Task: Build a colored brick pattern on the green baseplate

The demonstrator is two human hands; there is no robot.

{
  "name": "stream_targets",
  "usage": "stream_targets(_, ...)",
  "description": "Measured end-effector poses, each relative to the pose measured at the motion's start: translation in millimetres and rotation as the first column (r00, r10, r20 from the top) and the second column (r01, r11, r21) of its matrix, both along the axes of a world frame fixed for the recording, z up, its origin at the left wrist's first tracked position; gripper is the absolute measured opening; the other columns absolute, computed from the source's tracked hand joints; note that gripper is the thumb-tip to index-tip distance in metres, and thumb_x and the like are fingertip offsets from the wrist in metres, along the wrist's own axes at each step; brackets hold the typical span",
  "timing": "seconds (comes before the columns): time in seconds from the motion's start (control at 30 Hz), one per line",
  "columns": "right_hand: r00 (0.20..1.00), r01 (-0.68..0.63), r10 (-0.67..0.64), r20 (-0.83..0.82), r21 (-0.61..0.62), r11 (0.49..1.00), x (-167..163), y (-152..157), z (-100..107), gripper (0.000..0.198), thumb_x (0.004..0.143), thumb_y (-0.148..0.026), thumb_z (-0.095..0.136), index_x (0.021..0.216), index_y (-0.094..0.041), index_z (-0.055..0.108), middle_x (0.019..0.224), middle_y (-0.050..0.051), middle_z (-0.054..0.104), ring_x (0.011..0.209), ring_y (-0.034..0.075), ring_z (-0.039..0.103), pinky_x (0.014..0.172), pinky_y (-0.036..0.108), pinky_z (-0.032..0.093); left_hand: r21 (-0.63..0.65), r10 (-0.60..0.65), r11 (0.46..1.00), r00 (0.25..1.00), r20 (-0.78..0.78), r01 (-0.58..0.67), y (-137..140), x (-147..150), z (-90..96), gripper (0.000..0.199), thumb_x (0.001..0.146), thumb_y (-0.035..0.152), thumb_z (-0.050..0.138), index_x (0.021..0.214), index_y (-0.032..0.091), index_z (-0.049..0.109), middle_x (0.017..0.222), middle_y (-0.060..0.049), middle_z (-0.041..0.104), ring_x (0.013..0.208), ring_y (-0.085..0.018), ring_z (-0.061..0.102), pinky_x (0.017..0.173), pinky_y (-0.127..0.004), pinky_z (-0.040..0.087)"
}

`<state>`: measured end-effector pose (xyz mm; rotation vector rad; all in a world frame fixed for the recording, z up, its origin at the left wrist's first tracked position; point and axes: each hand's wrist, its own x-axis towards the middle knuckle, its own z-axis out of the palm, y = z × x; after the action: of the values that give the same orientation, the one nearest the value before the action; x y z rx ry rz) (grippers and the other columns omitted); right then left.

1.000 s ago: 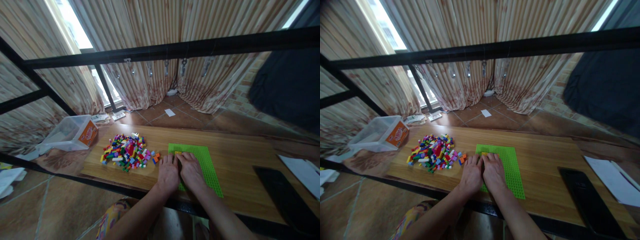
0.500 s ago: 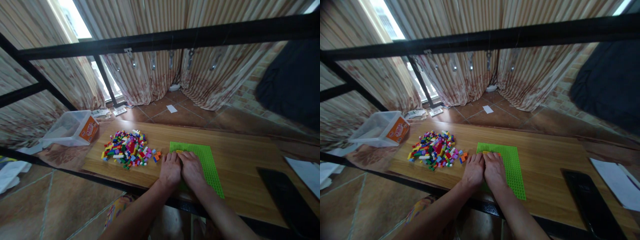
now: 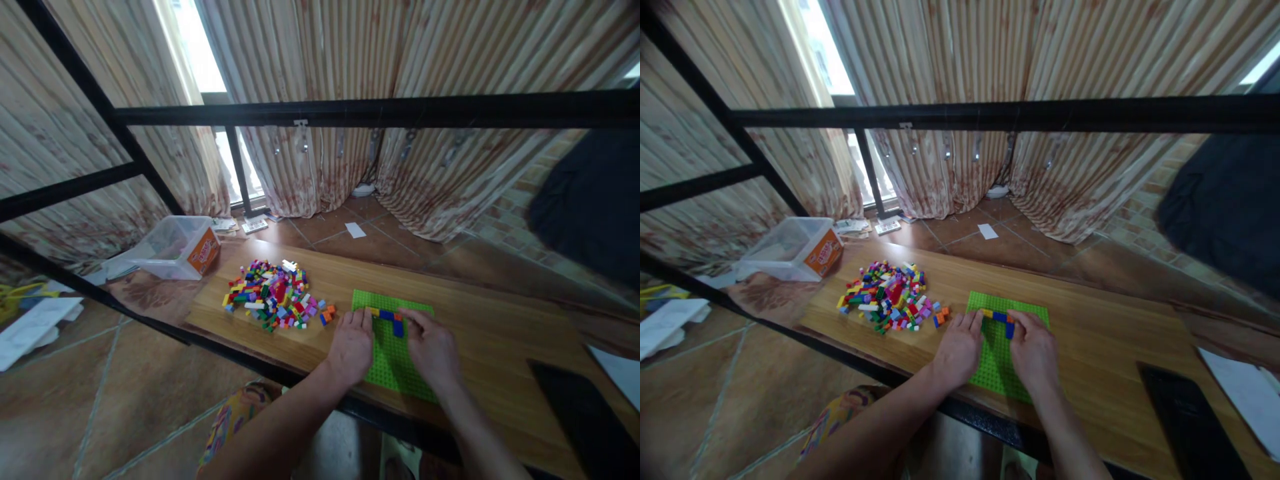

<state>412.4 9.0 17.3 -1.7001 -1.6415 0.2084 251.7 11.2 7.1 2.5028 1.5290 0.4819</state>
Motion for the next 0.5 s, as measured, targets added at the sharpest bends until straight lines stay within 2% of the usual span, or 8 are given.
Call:
stream_targets(0.17,0.994,-0.108,0.108,0.018,0.011,0.994,-19.2,3.2,0.3,0.032,0.087,-0.027,0.04,0.099,-0.018,0.069,0.101,0.01,0.07,0.093,0.022,0.064,0.086,0.039,0.05,0.009,0.066,0.997,0.968,0.24,-0.07,2.5,-8.8,21.9,0.037,0.094,0.023,0.037,0.128,0.014,0.049,0.114,-0.013,0.063,0.103,-0.023,0.058,0.093,-0.038,0.046)
stream_targets(0.27,0.985,-0.17,0.171,0.026,-0.016,0.985,-36.8,4.1,1.1,0.032,0.088,-0.027,0.041,0.1,-0.017,0.069,0.101,0.011,0.07,0.092,0.022,0.064,0.086,0.039,0.049,0.028,0.146,0.984,0.891,0.43,-0.175,11.6,-20.8,36.5,0.028,0.095,0.025,0.037,0.111,0.018,0.059,0.101,-0.008,0.066,0.095,-0.02,0.06,0.087,-0.032,0.047)
stream_targets(0.33,0.977,-0.207,0.209,0.035,-0.038,0.978,-48.9,4.0,0.8,0.031,0.088,-0.027,0.042,0.099,-0.017,0.069,0.1,0.01,0.071,0.091,0.022,0.065,0.086,0.038,0.049,0.004,0.232,0.959,0.787,0.573,-0.285,22.7,-34.0,44.7,0.026,0.094,0.027,0.038,0.098,0.018,0.062,0.092,-0.006,0.067,0.087,-0.017,0.06,0.081,-0.028,0.047)
stream_targets(0.4,0.963,-0.26,0.263,0.057,-0.054,0.964,-60.4,3.1,0.0,0.031,0.089,-0.026,0.041,0.099,-0.017,0.07,0.098,0.01,0.071,0.092,0.021,0.064,0.086,0.038,0.049,-0.083,0.348,0.906,0.619,0.704,-0.415,36.3,-51.9,50.7,0.028,0.094,0.031,0.039,0.085,0.017,0.062,0.079,-0.003,0.065,0.075,-0.014,0.059,0.071,-0.025,0.046)
stream_targets(0.5,0.933,-0.34,0.346,0.095,-0.077,0.937,-74.3,1.8,-1.4,0.031,0.09,-0.023,0.041,0.098,-0.018,0.07,0.095,0.009,0.07,0.089,0.02,0.064,0.085,0.036,0.049,-0.213,0.421,0.837,0.344,0.839,-0.504,55.4,-87.2,55.7,0.032,0.092,0.035,0.039,0.077,0.016,0.061,0.07,-0.001,0.062,0.066,-0.012,0.057,0.061,-0.021,0.043)
